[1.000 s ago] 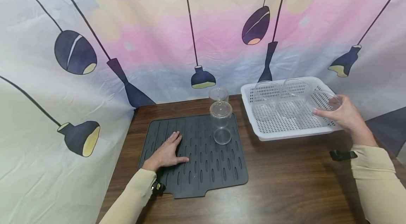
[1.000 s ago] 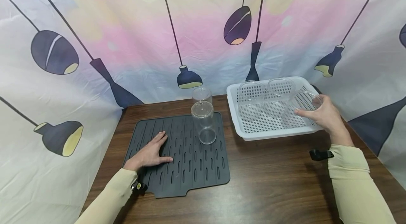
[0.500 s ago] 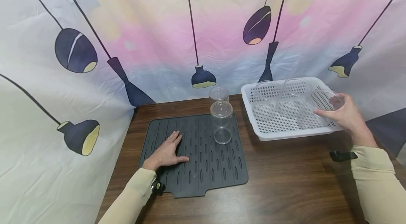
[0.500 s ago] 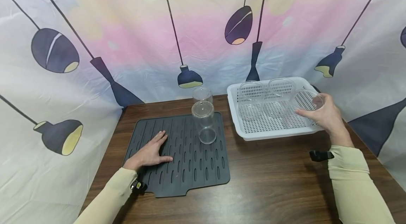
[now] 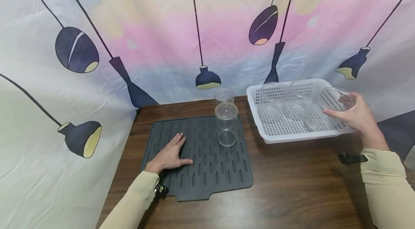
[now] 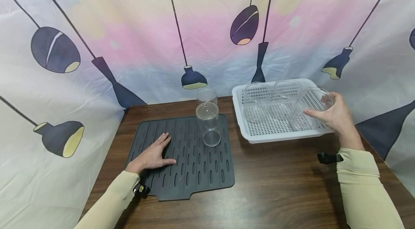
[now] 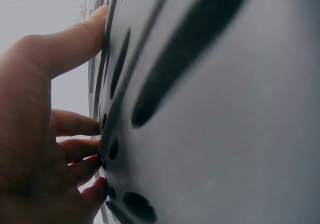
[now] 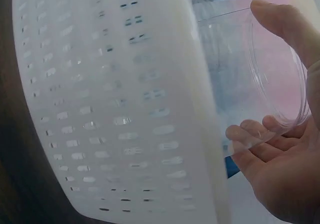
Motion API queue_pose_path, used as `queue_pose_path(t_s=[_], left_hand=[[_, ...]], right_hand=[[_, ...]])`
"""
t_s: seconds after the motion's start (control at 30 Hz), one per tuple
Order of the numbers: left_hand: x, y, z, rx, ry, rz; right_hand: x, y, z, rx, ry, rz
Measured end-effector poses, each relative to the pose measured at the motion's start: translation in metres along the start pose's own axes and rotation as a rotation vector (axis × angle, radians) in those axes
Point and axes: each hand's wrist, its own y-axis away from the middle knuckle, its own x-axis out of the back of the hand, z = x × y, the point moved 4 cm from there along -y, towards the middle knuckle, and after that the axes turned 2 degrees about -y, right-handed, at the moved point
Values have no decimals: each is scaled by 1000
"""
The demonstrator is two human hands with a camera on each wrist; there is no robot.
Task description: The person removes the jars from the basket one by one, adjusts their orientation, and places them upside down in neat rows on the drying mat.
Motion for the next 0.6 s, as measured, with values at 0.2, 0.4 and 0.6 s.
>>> queue_pose_path(t_s=[0.2, 0.4, 0.6], left_hand=[[0, 0, 0, 5, -4, -3], [1, 0, 0, 7, -10, -5], [1, 1, 1, 5, 1, -5]], right_hand=[[5, 3, -8, 68, -57, 57], [12, 8, -24, 124, -162, 92], [14, 8, -42, 183, -88, 120]])
